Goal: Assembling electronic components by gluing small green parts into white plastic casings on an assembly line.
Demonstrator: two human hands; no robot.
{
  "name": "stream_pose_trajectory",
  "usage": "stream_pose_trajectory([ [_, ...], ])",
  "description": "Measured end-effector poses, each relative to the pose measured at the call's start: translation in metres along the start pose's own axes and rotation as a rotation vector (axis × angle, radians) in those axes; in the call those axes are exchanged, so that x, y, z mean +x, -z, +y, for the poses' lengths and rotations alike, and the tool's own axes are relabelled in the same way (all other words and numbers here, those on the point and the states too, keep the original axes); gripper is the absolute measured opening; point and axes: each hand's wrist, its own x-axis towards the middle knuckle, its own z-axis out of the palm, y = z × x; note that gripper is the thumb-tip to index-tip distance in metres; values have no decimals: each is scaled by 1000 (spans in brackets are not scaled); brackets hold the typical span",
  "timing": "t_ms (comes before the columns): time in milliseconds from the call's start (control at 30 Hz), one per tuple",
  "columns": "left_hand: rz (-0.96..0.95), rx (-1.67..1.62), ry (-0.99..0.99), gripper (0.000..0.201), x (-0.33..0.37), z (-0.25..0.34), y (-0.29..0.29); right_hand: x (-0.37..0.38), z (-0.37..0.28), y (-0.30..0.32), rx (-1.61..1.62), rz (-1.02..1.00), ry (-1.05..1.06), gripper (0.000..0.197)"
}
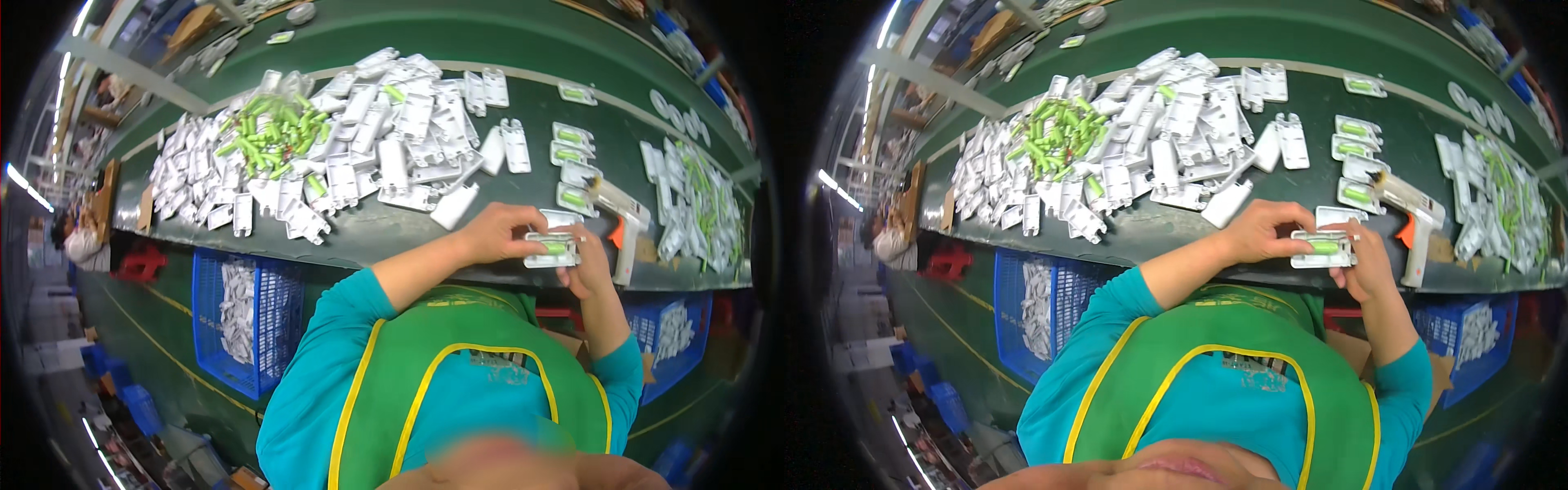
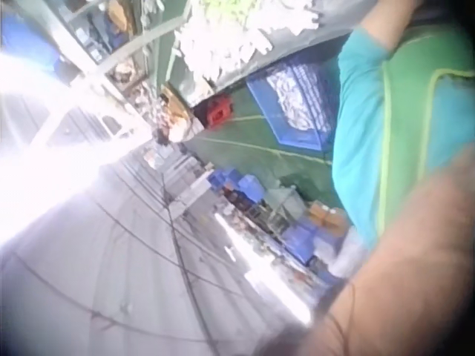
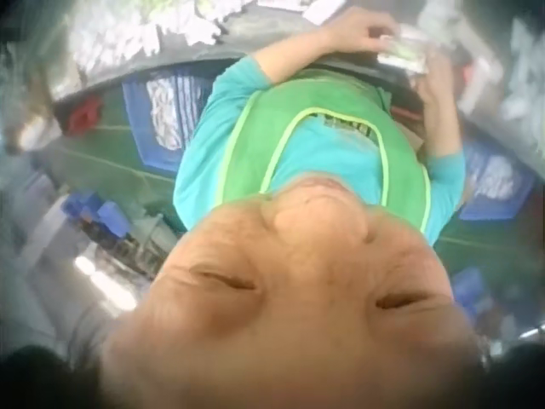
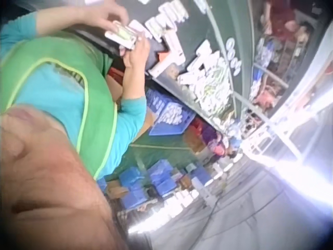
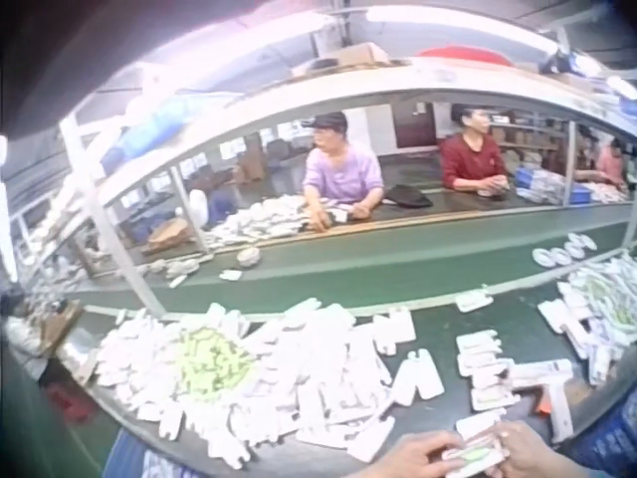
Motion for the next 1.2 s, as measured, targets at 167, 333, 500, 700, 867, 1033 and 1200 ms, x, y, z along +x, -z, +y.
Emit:
stream_pose_trajectory([
  [167,52,4,-44,20,-4,-4,0,3,-4,-5,27,0,-62,48],
  [333,91,26,-66,17,-5,-6,-2,4,0,-3,58,17,-78,48],
  [500,158,22,-120,19,-11,-17,3,10,-8,-13,-6,-69,-68,46],
  [700,121,33,-184,19,-8,-14,6,9,-13,-11,-22,-110,-63,47],
  [867,143,-65,-143,18,-10,-23,-2,10,-9,-10,6,-89,-72,46],
  [1033,255,-127,-171,19,-11,-30,-10,7,-11,-11,-26,-96,-79,46],
  [1200,274,-65,-228,22,-8,-24,-9,5,-15,-10,-62,-135,-12,43],
])
